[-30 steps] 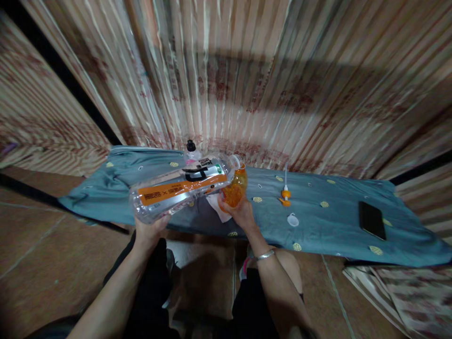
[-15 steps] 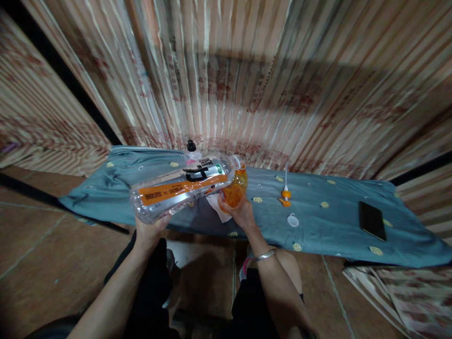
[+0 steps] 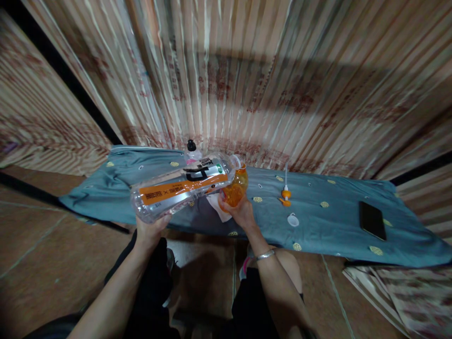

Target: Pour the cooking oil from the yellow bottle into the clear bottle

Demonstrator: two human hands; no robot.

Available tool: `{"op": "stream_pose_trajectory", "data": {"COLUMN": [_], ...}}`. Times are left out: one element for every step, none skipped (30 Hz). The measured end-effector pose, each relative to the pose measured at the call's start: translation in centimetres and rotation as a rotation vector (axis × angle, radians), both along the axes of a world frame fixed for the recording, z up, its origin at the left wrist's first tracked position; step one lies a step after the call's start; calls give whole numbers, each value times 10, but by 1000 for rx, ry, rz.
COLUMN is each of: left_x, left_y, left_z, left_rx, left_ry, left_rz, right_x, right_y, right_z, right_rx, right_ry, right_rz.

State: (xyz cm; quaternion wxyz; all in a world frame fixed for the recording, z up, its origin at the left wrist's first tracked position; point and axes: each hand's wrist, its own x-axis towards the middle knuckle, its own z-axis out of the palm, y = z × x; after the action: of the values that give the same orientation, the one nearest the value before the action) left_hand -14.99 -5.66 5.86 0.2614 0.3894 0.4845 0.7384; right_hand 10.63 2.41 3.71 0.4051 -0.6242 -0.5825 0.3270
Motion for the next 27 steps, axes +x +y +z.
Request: {"op": "stream_pose_trajectory", "data": {"left_x": [0, 1, 1, 1, 2, 2, 2, 2, 2, 2, 3, 3, 3, 3, 3, 2, 2, 2, 2, 2, 2, 2, 2, 2, 2, 2, 2], "left_y": [0, 0, 0, 0, 0, 0, 0, 1, 1, 1, 1, 0, 0, 0, 0, 0, 0, 0, 0, 0, 0, 0, 1, 1, 1, 1, 1], "left_z": [0, 0, 0, 0, 0, 0, -1, 0, 0, 1, 1, 2, 3, 3, 4, 4, 4, 4, 4, 3, 3, 2, 2, 1, 1, 0, 0], "left_rx": [-4, -6, -4, 1, 5, 10, 15, 16, 15, 11, 7, 4, 0, -4, -9, -12, -14, -15, -12, -7, 1, 7, 12, 14, 13, 7, -1], "left_ry": [-12, -22, -28, -28, -19, -7, 5, 14, 16, 12, 3, -8, -16, -19, -17, -14, -12, -10, -8, -4, 3, 14, 22, 25, 18, 7, -7], "left_rz": [-8, -16, -21, -24, -29, -30, -27, -23, -17, -13, -12, -10, -10, -10, -8, -6, -5, -6, -11, -14, -16, -16, -14, -9, -2, 2, 3], "right_x": [0, 1, 2, 2, 3, 3, 4, 4, 5, 5, 5, 5, 5, 5, 5, 5, 6, 6, 6, 7, 7, 7, 7, 6, 6, 5, 5], "right_y": [0, 1, 1, 1, 2, 2, 2, 2, 3, 3, 3, 4, 4, 4, 5, 5, 5, 5, 5, 5, 5, 5, 5, 4, 4, 3, 3], "right_z": [-1, -2, -4, -5, -7, -8, -9, -9, -10, -10, -10, -10, -11, -11, -12, -13, -13, -14, -14, -15, -15, -14, -14, -13, -12, -11, -10], "right_rx": [-3, 0, 7, 15, 25, 33, 36, 32, 25, 19, 13, 10, 11, 12, 14, 14, 13, 12, 11, 11, 10, 10, 11, 13, 14, 14, 16], "right_ry": [-5, -7, -5, 0, 6, 11, 13, 11, 6, -1, -7, -10, -12, -13, -16, -19, -23, -27, -28, -28, -28, -28, -28, -27, -27, -27, -27], "right_rz": [4, 5, 6, 8, 10, 14, 15, 12, 6, 0, -4, -5, -5, -5, -10, -18, -27, -31, -28, -23, -19, -16, -14, -15, -17, -17, -15]}}
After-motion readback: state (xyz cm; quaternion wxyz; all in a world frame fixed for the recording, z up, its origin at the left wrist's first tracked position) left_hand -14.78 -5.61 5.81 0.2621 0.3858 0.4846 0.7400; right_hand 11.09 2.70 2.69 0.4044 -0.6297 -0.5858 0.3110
